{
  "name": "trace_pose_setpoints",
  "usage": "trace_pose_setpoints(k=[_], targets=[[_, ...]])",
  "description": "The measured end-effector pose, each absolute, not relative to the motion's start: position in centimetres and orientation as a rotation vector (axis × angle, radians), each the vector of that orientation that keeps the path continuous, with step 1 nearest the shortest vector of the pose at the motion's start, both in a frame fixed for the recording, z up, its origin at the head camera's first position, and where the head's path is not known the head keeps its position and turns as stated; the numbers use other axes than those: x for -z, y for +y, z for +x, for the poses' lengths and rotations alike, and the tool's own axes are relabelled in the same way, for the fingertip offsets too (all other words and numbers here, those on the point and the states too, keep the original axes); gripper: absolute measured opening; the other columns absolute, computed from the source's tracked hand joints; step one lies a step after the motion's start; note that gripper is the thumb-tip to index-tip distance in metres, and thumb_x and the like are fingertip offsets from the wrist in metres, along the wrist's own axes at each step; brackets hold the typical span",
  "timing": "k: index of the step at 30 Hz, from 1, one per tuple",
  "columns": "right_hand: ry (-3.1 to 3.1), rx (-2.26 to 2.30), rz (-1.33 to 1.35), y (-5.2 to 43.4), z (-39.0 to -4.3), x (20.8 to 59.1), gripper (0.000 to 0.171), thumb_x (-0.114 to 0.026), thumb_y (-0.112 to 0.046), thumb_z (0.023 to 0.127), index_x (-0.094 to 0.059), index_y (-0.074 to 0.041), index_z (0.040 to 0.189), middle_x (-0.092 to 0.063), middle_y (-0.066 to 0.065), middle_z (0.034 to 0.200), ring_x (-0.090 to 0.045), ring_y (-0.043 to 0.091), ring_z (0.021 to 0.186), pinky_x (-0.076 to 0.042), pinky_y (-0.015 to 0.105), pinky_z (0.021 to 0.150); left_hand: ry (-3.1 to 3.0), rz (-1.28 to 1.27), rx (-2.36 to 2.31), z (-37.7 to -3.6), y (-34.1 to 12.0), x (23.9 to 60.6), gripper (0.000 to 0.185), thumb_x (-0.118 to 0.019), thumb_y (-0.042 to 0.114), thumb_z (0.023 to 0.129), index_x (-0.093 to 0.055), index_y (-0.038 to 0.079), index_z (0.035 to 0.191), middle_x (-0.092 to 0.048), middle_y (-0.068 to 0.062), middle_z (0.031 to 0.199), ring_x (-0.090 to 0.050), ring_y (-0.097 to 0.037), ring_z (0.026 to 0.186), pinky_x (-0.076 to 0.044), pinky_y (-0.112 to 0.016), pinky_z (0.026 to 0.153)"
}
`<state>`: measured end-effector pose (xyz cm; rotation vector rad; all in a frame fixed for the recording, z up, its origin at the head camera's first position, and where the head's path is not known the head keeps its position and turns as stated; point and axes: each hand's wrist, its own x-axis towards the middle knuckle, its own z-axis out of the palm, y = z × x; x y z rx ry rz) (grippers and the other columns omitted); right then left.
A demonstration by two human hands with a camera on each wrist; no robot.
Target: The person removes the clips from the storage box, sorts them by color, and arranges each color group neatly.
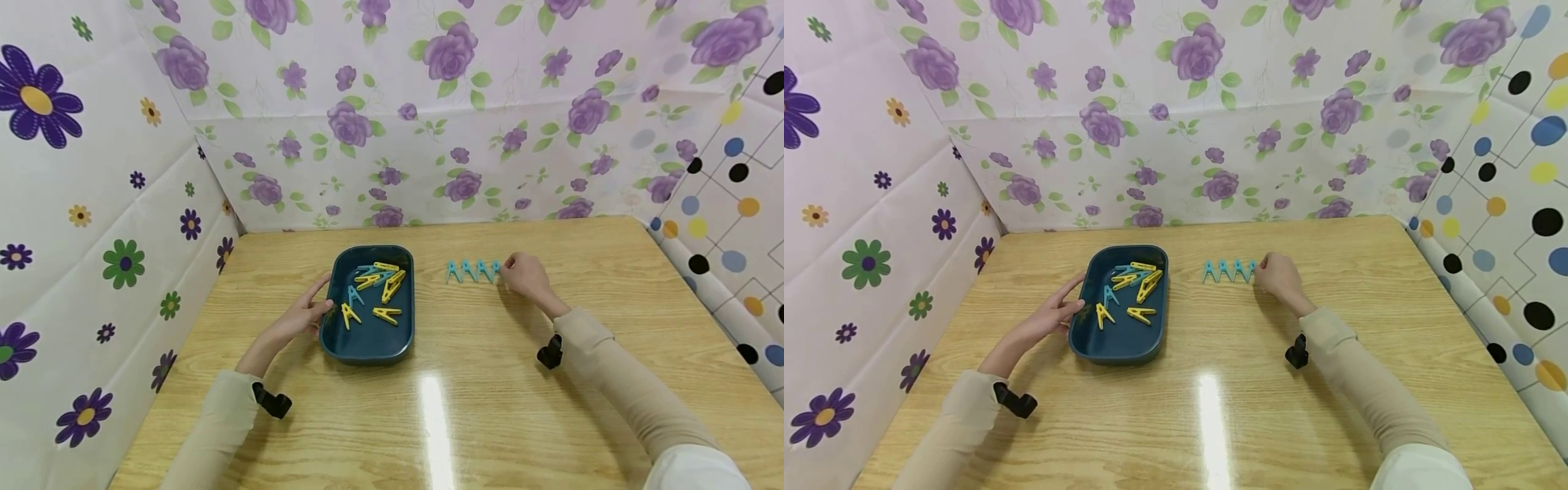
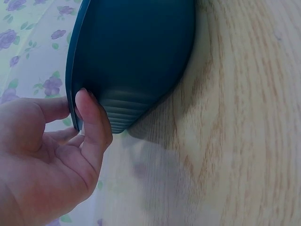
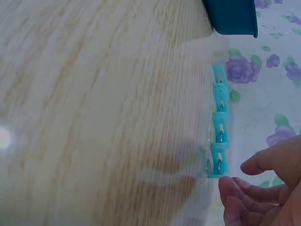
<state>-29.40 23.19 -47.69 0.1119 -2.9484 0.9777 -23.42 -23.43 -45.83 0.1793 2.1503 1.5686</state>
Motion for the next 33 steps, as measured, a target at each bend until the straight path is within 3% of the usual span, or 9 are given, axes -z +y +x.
trace_pose_setpoints(k=[13,20,33], targets=[[-2.832,-1.020,0.147,22.4,-29.6,47.3,0.024,-0.046,-0.012,0.096,-0.063,0.004,0.103,-0.065,0.021,0.090,-0.056,0.021,0.063,-0.042,0.028,0.054,2.151,0.165,-1.569,-23.3,-23.4,45.8,0.062,-0.041,0.021,0.105,-0.008,0.030,0.157,-0.050,0.001,0.069,-0.046,-0.017,0.061,-0.048,-0.035,0.058],[-2.802,-1.055,0.145,22.0,-29.5,47.3,0.025,-0.046,-0.012,0.096,-0.063,0.004,0.105,-0.066,0.021,0.092,-0.059,0.025,0.069,-0.044,0.029,0.055,2.159,0.167,-1.564,-23.4,-23.3,45.7,0.062,-0.042,0.021,0.105,-0.008,0.030,0.157,-0.050,0.001,0.068,-0.048,-0.014,0.060,-0.049,-0.034,0.057],[-2.776,-1.101,0.311,21.9,-29.5,47.7,0.025,-0.046,-0.006,0.095,-0.063,0.007,0.109,-0.067,0.023,0.096,-0.063,0.030,0.081,-0.049,0.037,0.069,2.172,0.161,-1.555,-23.3,-23.3,45.7,0.062,-0.042,0.022,0.105,-0.009,0.032,0.156,-0.051,-0.002,0.072,-0.047,-0.014,0.061,-0.049,-0.033,0.058]])
